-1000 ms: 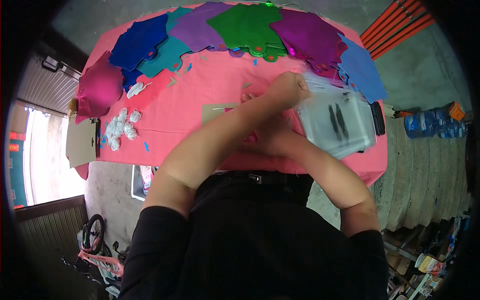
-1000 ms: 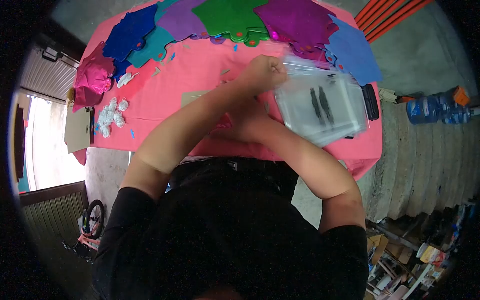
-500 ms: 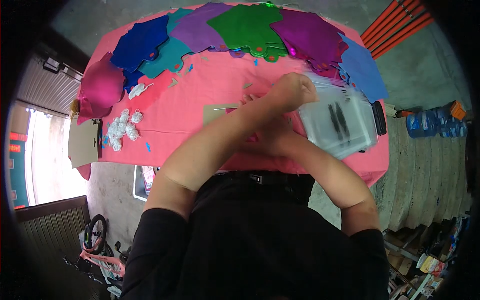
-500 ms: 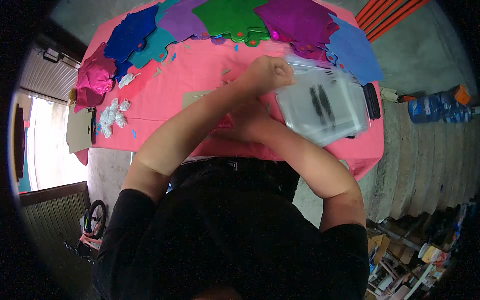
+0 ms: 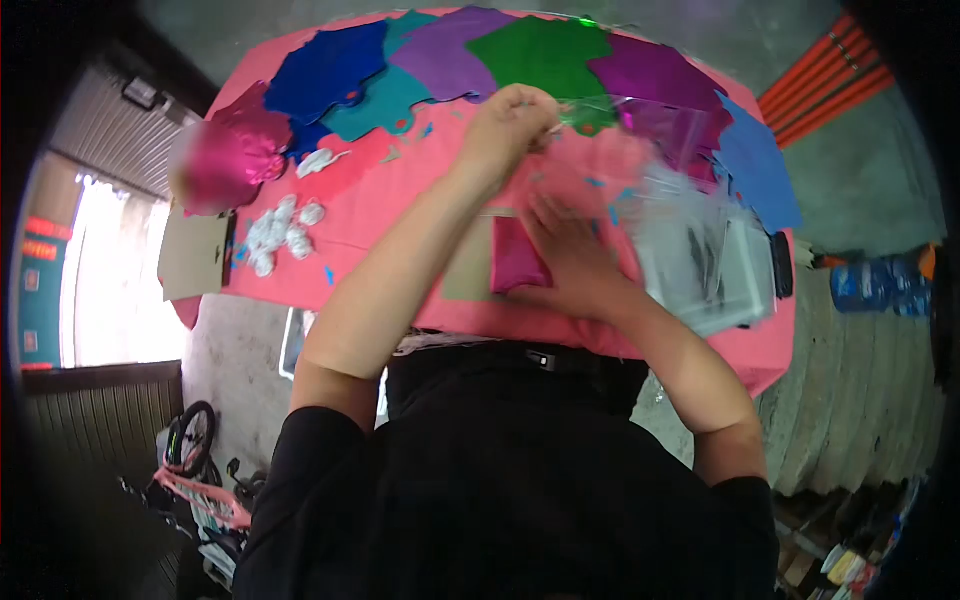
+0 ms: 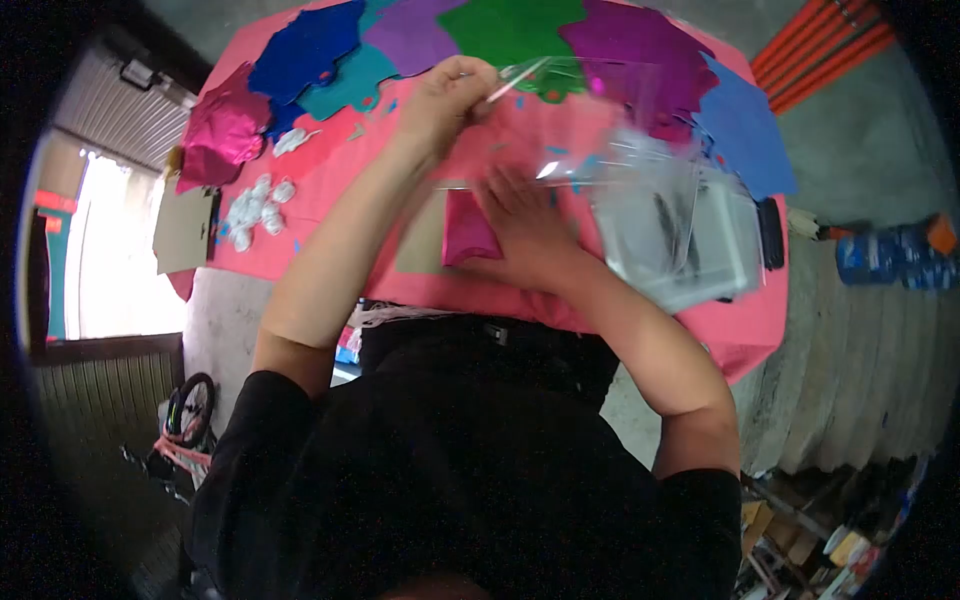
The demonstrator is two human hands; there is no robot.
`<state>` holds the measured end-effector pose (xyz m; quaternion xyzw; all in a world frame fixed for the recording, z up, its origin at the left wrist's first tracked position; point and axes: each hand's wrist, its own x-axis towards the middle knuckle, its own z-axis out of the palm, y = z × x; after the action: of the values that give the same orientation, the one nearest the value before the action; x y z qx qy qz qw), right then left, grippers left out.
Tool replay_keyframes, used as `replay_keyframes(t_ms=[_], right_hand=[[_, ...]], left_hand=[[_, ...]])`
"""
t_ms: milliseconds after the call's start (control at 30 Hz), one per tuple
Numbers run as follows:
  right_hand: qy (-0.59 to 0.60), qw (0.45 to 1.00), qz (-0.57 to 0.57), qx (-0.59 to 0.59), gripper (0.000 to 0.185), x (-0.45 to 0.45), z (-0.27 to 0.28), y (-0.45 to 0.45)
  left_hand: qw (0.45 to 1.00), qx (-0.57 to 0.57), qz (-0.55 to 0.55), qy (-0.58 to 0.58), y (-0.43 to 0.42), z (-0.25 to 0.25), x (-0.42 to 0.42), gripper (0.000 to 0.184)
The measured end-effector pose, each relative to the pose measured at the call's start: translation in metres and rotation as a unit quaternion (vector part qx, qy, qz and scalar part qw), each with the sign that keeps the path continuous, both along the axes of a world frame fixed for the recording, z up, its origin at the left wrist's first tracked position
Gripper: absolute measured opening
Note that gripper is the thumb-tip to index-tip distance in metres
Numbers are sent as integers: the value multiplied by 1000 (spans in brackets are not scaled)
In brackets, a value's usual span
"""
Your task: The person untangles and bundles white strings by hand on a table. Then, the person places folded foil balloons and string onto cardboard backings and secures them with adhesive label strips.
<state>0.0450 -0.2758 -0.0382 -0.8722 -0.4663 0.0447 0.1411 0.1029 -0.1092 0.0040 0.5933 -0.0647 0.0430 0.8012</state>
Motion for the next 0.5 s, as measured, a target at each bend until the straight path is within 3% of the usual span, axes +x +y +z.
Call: replay_keyframes(t_ms=[133, 233, 500], right_hand=[[0, 1000, -12, -9, 96, -3, 0, -4], [-22, 1000, -3, 2, 96, -1, -4, -3], [-18, 1000, -8, -1, 95, -4, 0, -3]], left_hand=[[974, 185, 130, -27, 95, -10, -25, 11], [909, 365, 196, -38, 155, -20, -50, 10], [826, 525, 203, 11, 229, -37, -80, 17]])
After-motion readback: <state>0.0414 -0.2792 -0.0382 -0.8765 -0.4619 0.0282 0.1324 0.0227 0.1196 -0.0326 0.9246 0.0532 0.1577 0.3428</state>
